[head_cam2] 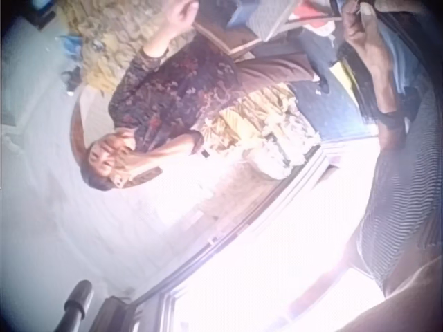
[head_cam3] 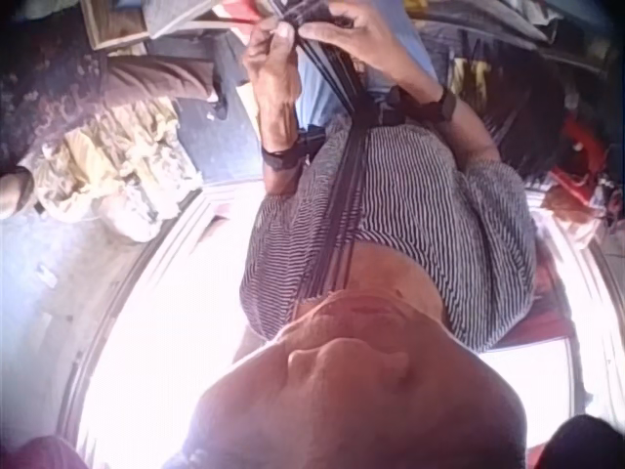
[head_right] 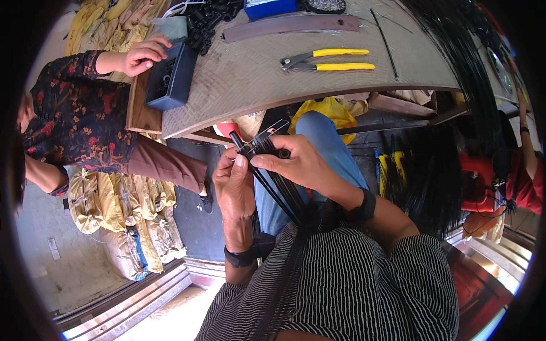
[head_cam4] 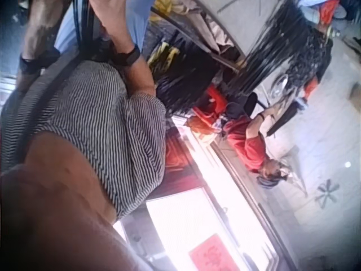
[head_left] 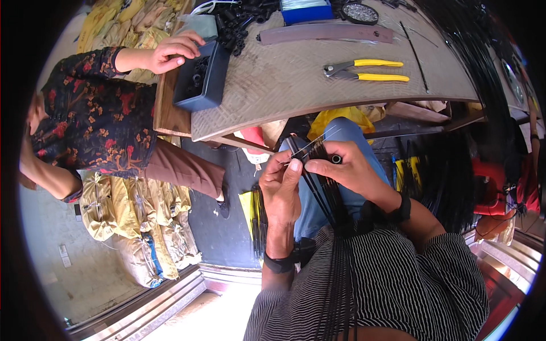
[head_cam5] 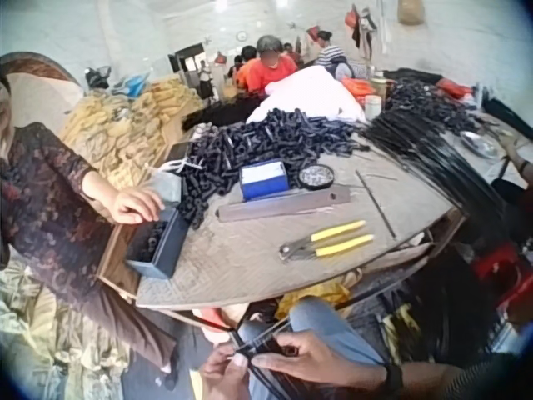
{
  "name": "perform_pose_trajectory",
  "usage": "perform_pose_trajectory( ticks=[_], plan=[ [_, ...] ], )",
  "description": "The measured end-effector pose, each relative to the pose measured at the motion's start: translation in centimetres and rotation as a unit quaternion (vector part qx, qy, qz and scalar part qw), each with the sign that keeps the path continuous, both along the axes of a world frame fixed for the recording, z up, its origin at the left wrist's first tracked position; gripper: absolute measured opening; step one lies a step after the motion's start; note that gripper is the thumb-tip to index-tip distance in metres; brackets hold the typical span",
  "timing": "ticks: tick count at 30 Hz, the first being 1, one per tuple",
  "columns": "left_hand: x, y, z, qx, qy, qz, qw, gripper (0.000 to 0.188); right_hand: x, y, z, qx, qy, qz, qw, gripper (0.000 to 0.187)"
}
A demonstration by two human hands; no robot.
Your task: Assembling components of umbrella frames by hand using pliers.
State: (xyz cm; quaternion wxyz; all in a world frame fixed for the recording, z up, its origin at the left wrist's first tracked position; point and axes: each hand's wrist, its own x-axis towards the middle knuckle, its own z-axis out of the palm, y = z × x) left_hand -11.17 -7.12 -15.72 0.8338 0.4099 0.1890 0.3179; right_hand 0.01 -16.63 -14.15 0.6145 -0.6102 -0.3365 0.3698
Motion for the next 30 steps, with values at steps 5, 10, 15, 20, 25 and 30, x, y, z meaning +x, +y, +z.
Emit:
perform_pose_trajectory(
  ticks=[5,10,15,20,25,30],
  plan=[
    [0.2,-0.3,0.4,-0.022,-0.022,-0.011,0.999,0.022,-0.7,0.1,-0.1,0.056,-0.001,-0.014,0.998,0.022],
    [-0.3,-0.1,-0.4,-0.015,-0.012,-0.009,1.000,0.022,-0.3,0.1,-0.9,0.061,0.056,-0.003,0.997,0.021],
    [-0.2,-0.5,-0.8,0.000,0.015,0.034,0.999,0.022,-0.1,0.3,-0.7,0.034,0.014,-0.001,0.999,0.021],
    [-0.1,-1.3,-1.1,0.007,-0.030,0.039,0.999,0.022,0.0,0.4,-0.2,-0.026,0.142,0.056,0.988,0.023],
    [0.4,-0.9,-3.0,0.149,0.004,0.105,0.983,0.025,0.4,0.0,-1.8,0.034,0.019,-0.017,0.999,0.024],
    [0.9,-1.7,-1.0,-0.014,-0.046,0.035,0.998,0.035,6.9,1.1,2.5,0.292,0.171,-0.242,0.910,0.041]
  ],
)
